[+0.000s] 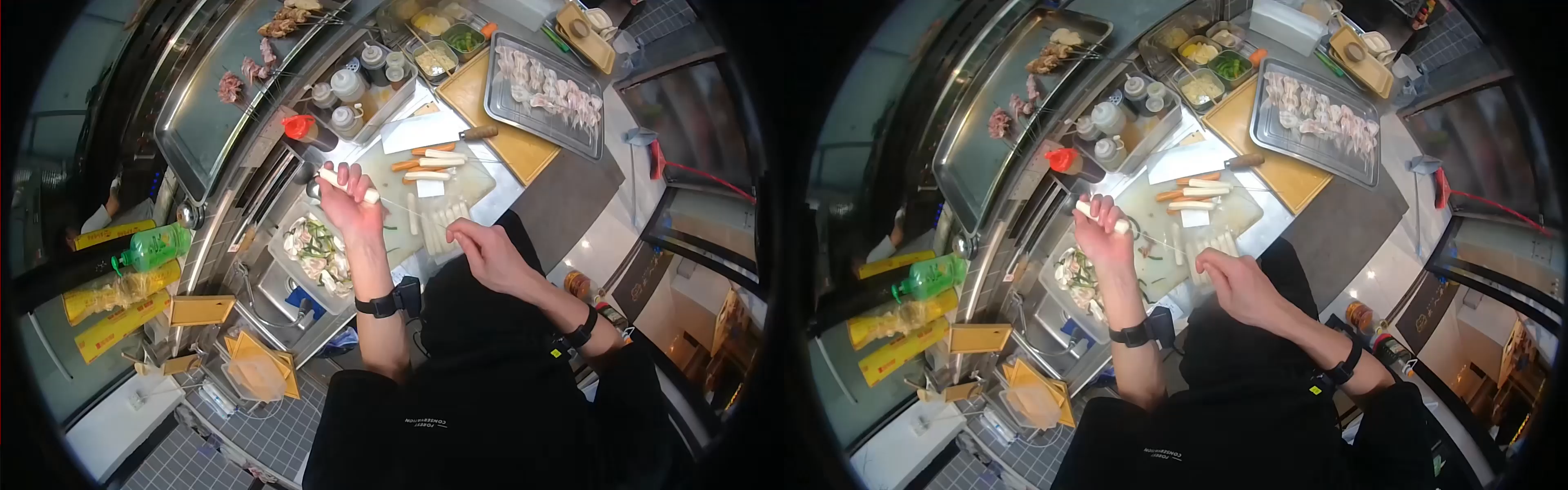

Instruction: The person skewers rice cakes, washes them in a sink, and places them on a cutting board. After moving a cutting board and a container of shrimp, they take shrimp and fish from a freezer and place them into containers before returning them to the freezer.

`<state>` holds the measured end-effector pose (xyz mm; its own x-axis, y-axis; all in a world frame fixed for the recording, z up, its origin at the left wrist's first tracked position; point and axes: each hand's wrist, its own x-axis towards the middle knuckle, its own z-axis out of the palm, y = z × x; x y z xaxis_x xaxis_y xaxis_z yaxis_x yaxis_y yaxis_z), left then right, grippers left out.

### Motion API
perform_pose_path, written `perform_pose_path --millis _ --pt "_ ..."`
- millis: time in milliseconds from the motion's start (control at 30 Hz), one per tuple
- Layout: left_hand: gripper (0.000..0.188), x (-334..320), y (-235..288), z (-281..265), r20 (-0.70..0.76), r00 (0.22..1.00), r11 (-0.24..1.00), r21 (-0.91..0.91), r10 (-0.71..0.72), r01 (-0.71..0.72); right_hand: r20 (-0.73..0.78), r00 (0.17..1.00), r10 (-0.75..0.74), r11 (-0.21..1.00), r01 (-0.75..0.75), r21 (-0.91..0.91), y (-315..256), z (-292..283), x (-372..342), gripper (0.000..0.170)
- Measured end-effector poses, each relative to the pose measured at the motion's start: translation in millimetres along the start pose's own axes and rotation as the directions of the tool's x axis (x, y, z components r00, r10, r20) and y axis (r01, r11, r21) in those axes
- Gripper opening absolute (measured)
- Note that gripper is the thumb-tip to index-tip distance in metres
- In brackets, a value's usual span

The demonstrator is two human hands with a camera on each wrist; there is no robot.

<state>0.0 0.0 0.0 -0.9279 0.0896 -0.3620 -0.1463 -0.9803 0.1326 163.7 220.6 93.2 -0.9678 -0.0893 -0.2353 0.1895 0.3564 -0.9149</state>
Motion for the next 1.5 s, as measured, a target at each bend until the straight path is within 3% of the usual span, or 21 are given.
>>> perform_pose_path --millis 600,800,867,1300,1500 --pt "0.041 -5 -5 6 -0.032 0.998 0.998 0.046 0.052 -0.051 -0.002 0.999 0.046 0.998 -0.046 0.043 -4 -2 -1 0.013" --pt "0.036 -3 -6 8 -0.086 0.995 0.999 -0.001 0.052 -0.052 0.040 0.998 0.048 0.997 -0.050 0.050 -3 -2 -1 0.011" --pt "0.041 -4 -6 5 -0.034 0.999 0.999 -0.037 0.022 -0.024 -0.009 1.000 0.000 0.998 0.000 0.058 5 3 -1 0.012" --pt "0.038 -6 -12 7 -0.077 0.997 0.998 -0.065 -0.001 -0.004 0.037 0.998 0.057 0.998 -0.058 0.034 -3 -5 -3 0.011" --pt "0.037 -9 -14 9 -0.052 0.998 0.998 0.052 0.039 -0.036 0.026 0.997 0.075 0.997 -0.075 0.016 0 -3 -3 0.011"
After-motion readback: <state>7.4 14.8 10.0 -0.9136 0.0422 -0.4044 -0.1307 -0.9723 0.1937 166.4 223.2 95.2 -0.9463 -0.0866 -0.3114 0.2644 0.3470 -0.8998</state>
